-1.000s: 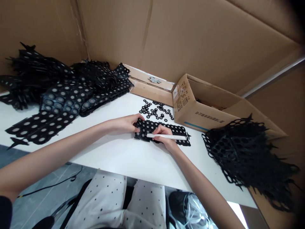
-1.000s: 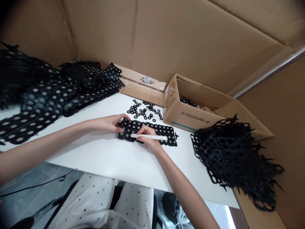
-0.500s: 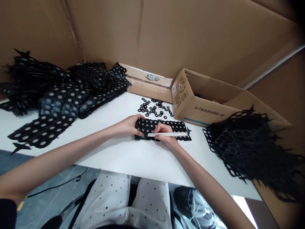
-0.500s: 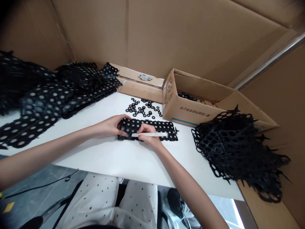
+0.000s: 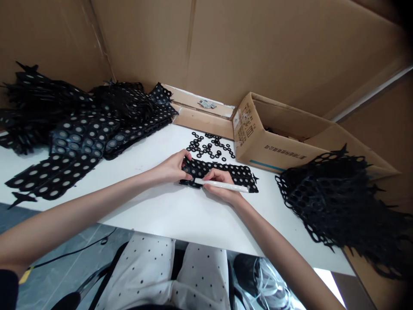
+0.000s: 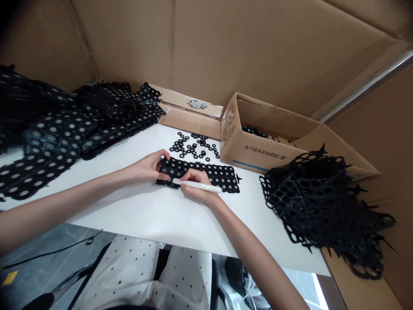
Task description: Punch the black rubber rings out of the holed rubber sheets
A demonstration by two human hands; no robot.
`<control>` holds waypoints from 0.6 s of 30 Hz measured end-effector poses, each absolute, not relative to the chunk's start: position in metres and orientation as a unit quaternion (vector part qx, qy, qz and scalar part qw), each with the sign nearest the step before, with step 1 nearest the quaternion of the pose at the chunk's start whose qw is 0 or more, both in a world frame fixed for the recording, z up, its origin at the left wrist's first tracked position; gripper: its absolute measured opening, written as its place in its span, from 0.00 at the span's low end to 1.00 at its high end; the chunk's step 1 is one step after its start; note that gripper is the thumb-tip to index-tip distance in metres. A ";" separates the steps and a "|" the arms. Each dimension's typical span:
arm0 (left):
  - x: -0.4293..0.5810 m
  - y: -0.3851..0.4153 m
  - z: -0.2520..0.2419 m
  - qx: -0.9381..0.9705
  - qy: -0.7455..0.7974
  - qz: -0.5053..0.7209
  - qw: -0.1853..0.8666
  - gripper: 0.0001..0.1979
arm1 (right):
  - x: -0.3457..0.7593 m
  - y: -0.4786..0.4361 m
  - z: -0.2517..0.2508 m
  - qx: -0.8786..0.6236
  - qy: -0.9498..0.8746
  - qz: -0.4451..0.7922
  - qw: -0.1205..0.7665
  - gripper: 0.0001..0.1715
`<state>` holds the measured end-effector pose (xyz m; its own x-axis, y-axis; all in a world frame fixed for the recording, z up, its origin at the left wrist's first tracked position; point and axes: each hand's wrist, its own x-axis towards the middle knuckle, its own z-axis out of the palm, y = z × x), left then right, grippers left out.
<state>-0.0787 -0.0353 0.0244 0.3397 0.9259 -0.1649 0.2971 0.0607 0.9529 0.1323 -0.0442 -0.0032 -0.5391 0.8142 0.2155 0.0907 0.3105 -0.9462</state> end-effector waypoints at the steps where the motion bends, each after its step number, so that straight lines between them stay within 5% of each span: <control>1: -0.079 -0.035 0.025 0.623 0.495 0.293 0.530 0.25 | 0.131 -0.045 -0.002 -0.320 -0.727 0.491 0.358 0.10; 6: -0.084 -0.033 0.025 0.640 0.502 0.260 0.521 0.25 | 0.130 -0.047 0.001 -0.350 -0.723 0.486 0.344 0.09; 11: -0.090 -0.032 0.025 0.673 0.494 0.226 0.502 0.25 | 0.139 -0.040 0.000 -0.341 -0.608 0.566 0.440 0.05; 18: -0.085 -0.035 0.033 0.713 0.444 0.245 0.484 0.26 | 0.145 -0.033 -0.001 -0.320 -0.632 0.587 0.392 0.04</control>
<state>-0.0853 -0.0347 0.0326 0.4857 0.8703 -0.0813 0.3965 -0.1365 0.9079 0.1447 -0.0326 -0.0013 -0.4889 0.8640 0.1199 -0.0561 0.1060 -0.9928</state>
